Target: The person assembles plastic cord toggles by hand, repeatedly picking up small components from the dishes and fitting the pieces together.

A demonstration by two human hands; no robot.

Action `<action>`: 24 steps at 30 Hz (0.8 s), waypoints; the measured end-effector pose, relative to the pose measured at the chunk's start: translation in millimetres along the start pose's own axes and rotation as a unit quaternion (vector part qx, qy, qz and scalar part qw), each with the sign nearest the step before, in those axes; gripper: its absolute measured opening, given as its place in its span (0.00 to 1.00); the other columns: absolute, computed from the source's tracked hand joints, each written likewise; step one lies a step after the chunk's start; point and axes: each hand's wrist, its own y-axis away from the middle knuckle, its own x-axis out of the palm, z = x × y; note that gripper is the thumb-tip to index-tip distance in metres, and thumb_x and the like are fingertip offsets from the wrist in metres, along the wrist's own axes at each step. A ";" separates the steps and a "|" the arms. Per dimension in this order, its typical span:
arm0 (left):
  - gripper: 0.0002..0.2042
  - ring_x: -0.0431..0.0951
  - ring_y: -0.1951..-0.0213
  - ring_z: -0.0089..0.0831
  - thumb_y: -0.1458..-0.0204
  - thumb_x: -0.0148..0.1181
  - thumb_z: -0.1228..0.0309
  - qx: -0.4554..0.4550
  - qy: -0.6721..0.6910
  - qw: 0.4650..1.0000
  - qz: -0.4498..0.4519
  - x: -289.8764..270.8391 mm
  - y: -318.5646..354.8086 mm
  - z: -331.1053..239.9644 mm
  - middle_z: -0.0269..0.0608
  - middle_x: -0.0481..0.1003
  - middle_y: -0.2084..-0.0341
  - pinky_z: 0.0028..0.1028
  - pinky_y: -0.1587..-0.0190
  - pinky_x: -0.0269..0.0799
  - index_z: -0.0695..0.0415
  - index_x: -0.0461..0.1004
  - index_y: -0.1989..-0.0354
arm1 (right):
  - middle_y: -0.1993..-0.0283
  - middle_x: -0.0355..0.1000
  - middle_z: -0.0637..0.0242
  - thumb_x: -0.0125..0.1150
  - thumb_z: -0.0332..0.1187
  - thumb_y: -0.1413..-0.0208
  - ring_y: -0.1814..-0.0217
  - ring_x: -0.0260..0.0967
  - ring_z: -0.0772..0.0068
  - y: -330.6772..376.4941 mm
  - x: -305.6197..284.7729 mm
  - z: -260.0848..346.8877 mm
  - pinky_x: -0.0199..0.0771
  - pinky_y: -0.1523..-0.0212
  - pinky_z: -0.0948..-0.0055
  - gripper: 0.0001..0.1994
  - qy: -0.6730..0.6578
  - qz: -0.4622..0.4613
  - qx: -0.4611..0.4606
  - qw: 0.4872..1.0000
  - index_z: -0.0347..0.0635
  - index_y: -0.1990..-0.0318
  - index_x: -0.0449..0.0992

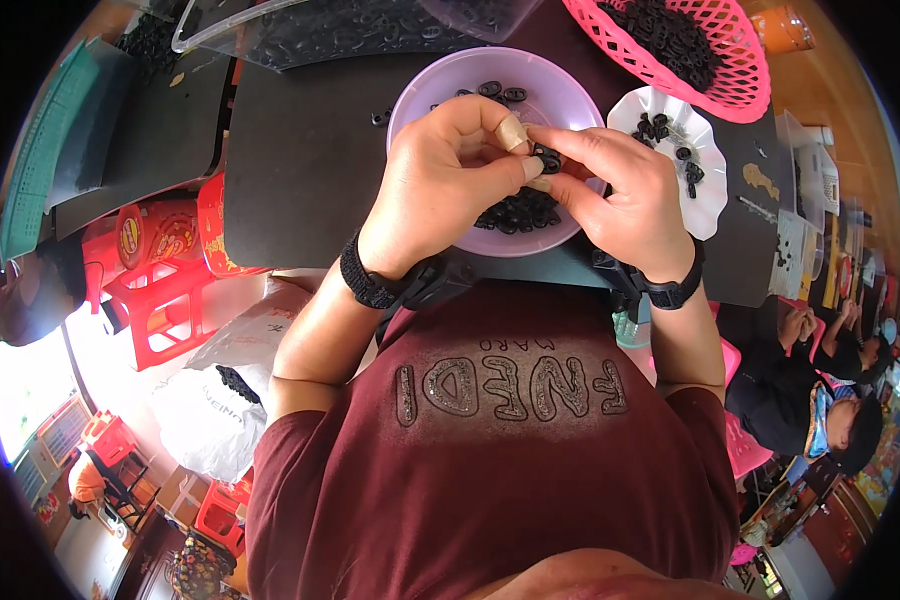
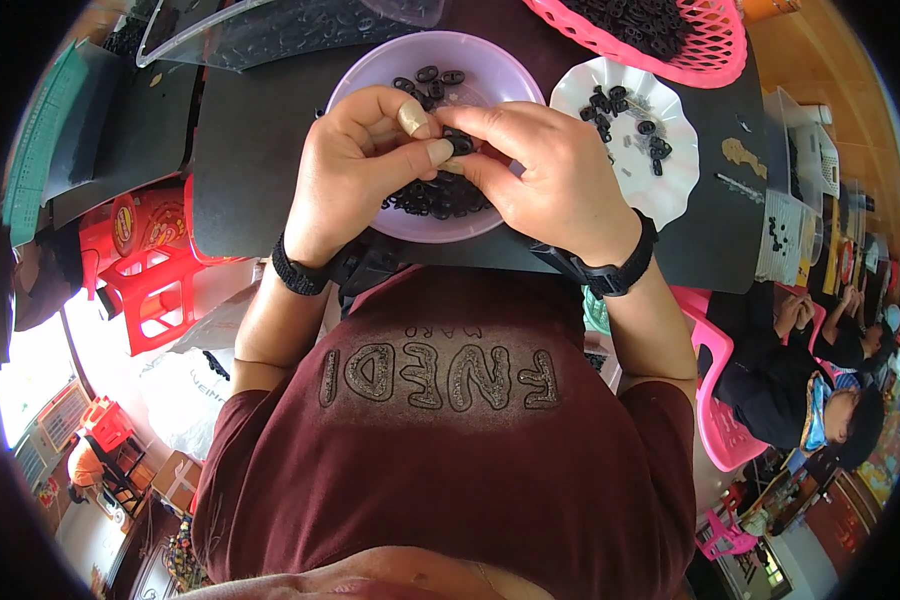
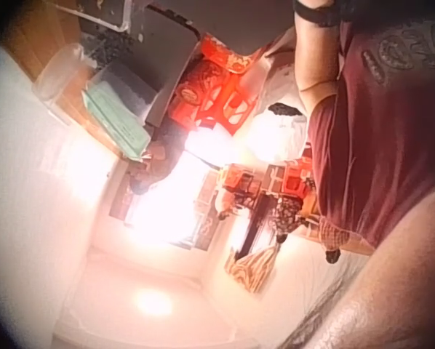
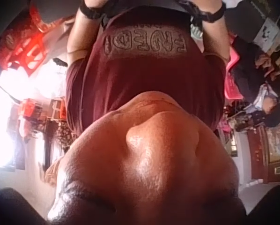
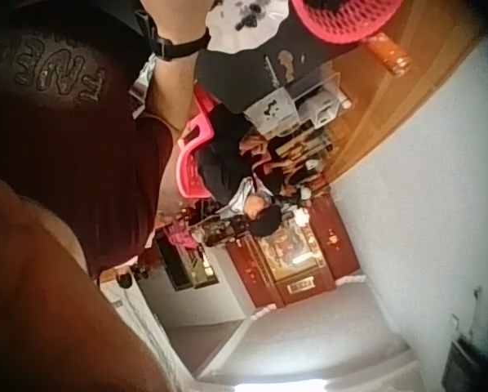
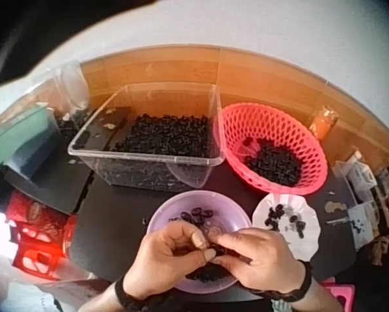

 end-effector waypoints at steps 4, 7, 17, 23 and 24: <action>0.08 0.81 0.64 0.23 0.50 0.62 0.84 -0.005 -0.006 1.000 0.002 2.3 0.6 -3.5 0.35 0.76 0.70 0.19 0.62 0.75 0.62 0.68 0.65 | 0.64 0.78 0.62 0.71 0.25 0.59 0.66 0.76 0.60 2.0 0.9 0.7 0.76 0.67 0.69 0.18 0.014 -0.012 -0.028 0.999 0.44 0.56 0.80; 0.09 0.81 0.64 0.23 0.50 0.62 0.84 -0.007 -0.023 1.000 0.008 4.1 0.7 -5.3 0.35 0.76 0.70 0.20 0.63 0.76 0.62 0.68 0.65 | 0.64 0.78 0.63 0.71 0.25 0.59 0.66 0.76 0.60 3.6 0.1 0.6 0.77 0.67 0.69 0.17 0.031 -0.011 -0.038 0.999 0.44 0.57 0.80; 0.08 0.77 0.66 0.20 0.44 0.61 0.79 -0.016 -0.058 0.998 0.037 -4.2 -4.0 -5.8 0.37 0.77 0.66 0.19 0.63 0.74 0.64 0.71 0.58 | 0.69 0.78 0.63 0.70 0.28 0.53 0.70 0.75 0.68 5.0 -12.0 -4.9 0.74 0.69 0.73 0.14 0.043 -0.059 -0.009 0.997 0.44 0.57 0.81; 0.10 0.77 0.64 0.21 0.42 0.60 0.72 0.001 -0.319 0.944 0.083 -36.3 -26.9 -36.8 0.37 0.78 0.64 0.23 0.60 0.74 0.65 0.74 0.56 | 0.68 0.75 0.67 0.63 0.27 0.43 0.69 0.69 0.81 -12.3 -97.1 -41.9 0.68 0.66 0.82 0.23 0.203 -0.180 0.115 0.956 0.41 0.39 0.70; 0.10 0.77 0.64 0.21 0.42 0.60 0.72 0.001 -0.321 0.944 0.081 -36.7 -29.6 -36.0 0.37 0.78 0.64 0.23 0.60 0.74 0.65 0.74 0.56 | 0.71 0.74 0.63 0.62 0.25 0.45 0.70 0.69 0.77 -16.7 -104.7 -48.3 0.69 0.67 0.79 0.29 0.209 -0.174 0.116 0.955 0.39 0.35 0.63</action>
